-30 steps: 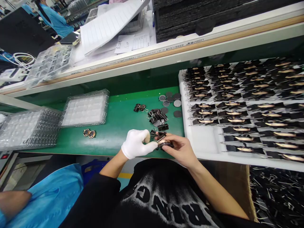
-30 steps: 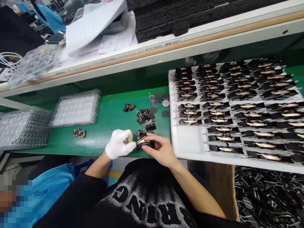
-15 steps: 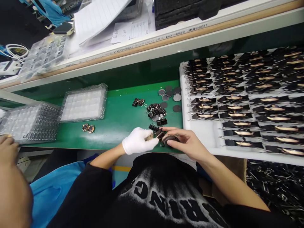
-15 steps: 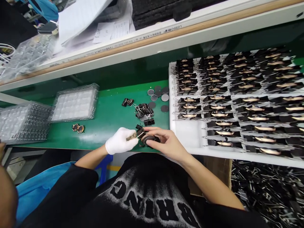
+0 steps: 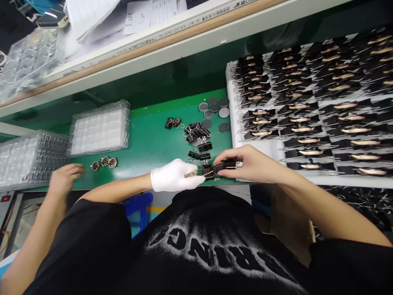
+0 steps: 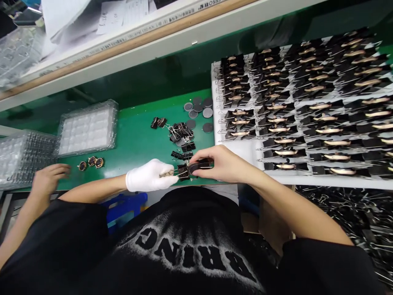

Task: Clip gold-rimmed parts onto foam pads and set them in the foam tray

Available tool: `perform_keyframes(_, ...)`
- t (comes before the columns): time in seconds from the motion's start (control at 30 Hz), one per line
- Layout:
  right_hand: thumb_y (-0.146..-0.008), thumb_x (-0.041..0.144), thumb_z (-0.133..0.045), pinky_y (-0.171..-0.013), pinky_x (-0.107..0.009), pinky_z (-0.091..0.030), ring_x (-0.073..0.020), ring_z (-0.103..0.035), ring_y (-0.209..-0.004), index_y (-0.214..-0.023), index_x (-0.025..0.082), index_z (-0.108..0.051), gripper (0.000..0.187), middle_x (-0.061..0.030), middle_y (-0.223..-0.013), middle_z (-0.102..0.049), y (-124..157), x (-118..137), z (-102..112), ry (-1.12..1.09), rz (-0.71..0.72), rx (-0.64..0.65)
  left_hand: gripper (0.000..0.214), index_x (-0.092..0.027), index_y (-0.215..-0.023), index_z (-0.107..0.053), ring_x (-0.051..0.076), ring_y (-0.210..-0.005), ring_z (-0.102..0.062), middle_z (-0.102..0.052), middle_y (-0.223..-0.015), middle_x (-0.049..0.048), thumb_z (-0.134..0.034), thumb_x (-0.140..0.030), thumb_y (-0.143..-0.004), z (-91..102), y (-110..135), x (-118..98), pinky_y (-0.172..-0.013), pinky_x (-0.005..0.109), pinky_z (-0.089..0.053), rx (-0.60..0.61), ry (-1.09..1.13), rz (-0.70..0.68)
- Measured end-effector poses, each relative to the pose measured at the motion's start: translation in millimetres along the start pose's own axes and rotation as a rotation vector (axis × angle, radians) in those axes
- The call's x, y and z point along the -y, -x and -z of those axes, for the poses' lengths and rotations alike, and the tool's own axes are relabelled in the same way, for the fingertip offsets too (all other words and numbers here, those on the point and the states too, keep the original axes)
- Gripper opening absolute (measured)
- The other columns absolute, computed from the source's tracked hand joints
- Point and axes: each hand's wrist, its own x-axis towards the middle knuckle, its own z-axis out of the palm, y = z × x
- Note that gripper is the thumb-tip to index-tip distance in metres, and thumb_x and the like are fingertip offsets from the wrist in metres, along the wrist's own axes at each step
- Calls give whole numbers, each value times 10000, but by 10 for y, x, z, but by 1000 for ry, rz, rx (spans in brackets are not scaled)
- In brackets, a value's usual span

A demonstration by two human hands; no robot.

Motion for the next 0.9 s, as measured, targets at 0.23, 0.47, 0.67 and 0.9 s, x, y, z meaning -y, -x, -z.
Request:
perform_keyframes(0.23, -790, 320, -797, -735, -285, -587, -204, -769, -797, -936, 237, -844, 174, 10, -905, -825, -16, 30, -18, -17, 34, 70, 462, -212, -630, -430, 85, -464, -342, -402, -508, -68, -545, -505, -969, -11, 17, -9, -493, 256, -252, 37, -7, -60)
perform_keyframes(0.47, -850, 273, -782, -688, -259, -565, -177, -764, -737, -962, 233, -842, 133, 19, -900, -824, 10, -22, -78, 69, 132, 83, 449, -214, -656, -490, 97, -471, -362, -442, -534, -54, -621, -550, -923, 67, -4, -19, -514, 264, -243, 70, -64, -49)
perform_keyframes(0.67, -989, 91, -617, -856, -364, -546, -214, -767, -1011, -1127, 173, -756, 212, -86, -1054, -822, 166, -50, -114, 728, 798, -280, 729, -162, -974, -641, 153, -688, -680, -740, -889, 105, -230, -764, -1009, 58, -211, 11, -626, 268, -485, 233, 503, 157)
perform_keyframes(0.9, -910, 173, -773, -1076, -440, -410, -233, -696, -1193, -1205, 219, -715, 304, -85, -1177, -791, 504, -312, -271, 1112, 764, -675, 524, -169, -908, -616, 136, -636, -682, -705, -732, 21, -602, -693, -923, -184, -592, -115, -575, 234, -486, 141, 709, 189)
